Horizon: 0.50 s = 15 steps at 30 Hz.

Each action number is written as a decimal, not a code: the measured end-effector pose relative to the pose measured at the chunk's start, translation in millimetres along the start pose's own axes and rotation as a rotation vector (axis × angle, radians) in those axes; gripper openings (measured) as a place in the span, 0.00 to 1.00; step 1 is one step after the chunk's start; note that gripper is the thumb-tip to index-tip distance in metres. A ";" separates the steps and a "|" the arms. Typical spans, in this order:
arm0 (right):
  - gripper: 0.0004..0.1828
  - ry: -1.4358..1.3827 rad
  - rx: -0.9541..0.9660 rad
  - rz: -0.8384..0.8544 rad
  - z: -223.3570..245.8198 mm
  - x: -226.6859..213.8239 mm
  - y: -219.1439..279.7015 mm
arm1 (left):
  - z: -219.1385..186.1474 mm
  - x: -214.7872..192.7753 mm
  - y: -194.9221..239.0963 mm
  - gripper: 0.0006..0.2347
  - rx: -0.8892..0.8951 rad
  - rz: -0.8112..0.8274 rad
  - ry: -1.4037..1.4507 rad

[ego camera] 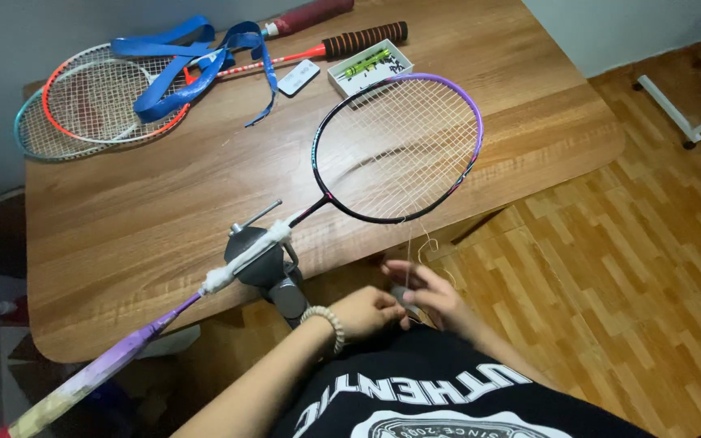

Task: The person wraps blue grip tape around the handle of a badminton racket clamped in a vise. They then remove the racket and begin threading a string through the frame's grommets.

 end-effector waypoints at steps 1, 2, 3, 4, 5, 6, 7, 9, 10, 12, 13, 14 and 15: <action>0.33 -0.209 0.023 -0.023 26.1 9.6 -8.8 | 10.8 5.0 0.0 0.13 -0.064 0.027 -0.093; 0.33 -0.419 0.047 -0.046 52.6 19.1 -16.9 | 21.8 10.1 0.3 0.13 -0.128 0.055 -0.186; 0.33 -0.419 0.047 -0.045 67.9 22.5 -21.4 | 18.5 9.0 1.8 0.13 -0.128 0.054 -0.186; 0.29 -0.434 0.055 -0.115 81.2 19.9 -26.0 | 18.0 6.5 3.5 0.13 -0.155 0.042 -0.188; 0.26 -0.448 0.063 -0.186 94.5 17.6 -30.1 | 17.5 3.8 5.4 0.13 -0.181 0.030 -0.190; 0.26 -0.447 0.063 -0.180 88.7 16.2 -32.3 | 16.4 3.5 4.0 0.13 -0.181 0.025 -0.187; 0.21 -0.448 0.081 -0.266 79.4 7.0 -32.5 | 15.2 5.6 2.7 0.13 -0.178 0.045 -0.183; 0.17 -0.447 0.103 -0.346 67.2 -4.2 -32.0 | 11.2 9.0 1.5 0.13 -0.176 0.062 -0.175; 0.13 -0.467 0.079 -0.351 66.2 -7.2 -33.9 | 6.9 12.1 1.8 0.13 -0.159 0.089 -0.160; 0.09 -0.487 0.054 -0.355 63.3 -14.1 -36.9 | 1.3 14.6 2.8 0.13 -0.142 0.114 -0.145; 0.07 -0.494 0.050 -0.347 61.8 -17.7 -38.2 | -2.7 11.8 3.1 0.13 -0.119 0.086 -0.143; 0.05 -0.502 0.045 -0.343 59.8 -21.8 -38.3 | -6.5 10.0 3.3 0.14 -0.097 0.062 -0.143; 0.05 -0.505 0.045 -0.346 62.6 -20.8 -38.9 | -8.1 9.3 2.9 0.14 -0.099 0.064 -0.146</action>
Point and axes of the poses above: each hand's wrist, its own y-axis away from the middle knuckle, its own x-axis out of the palm, z = x × y, the point moved 10 cm from there along -y, towards the middle knuckle, and after that the axes turned 11 degrees about -x, right-handed, at the moved point
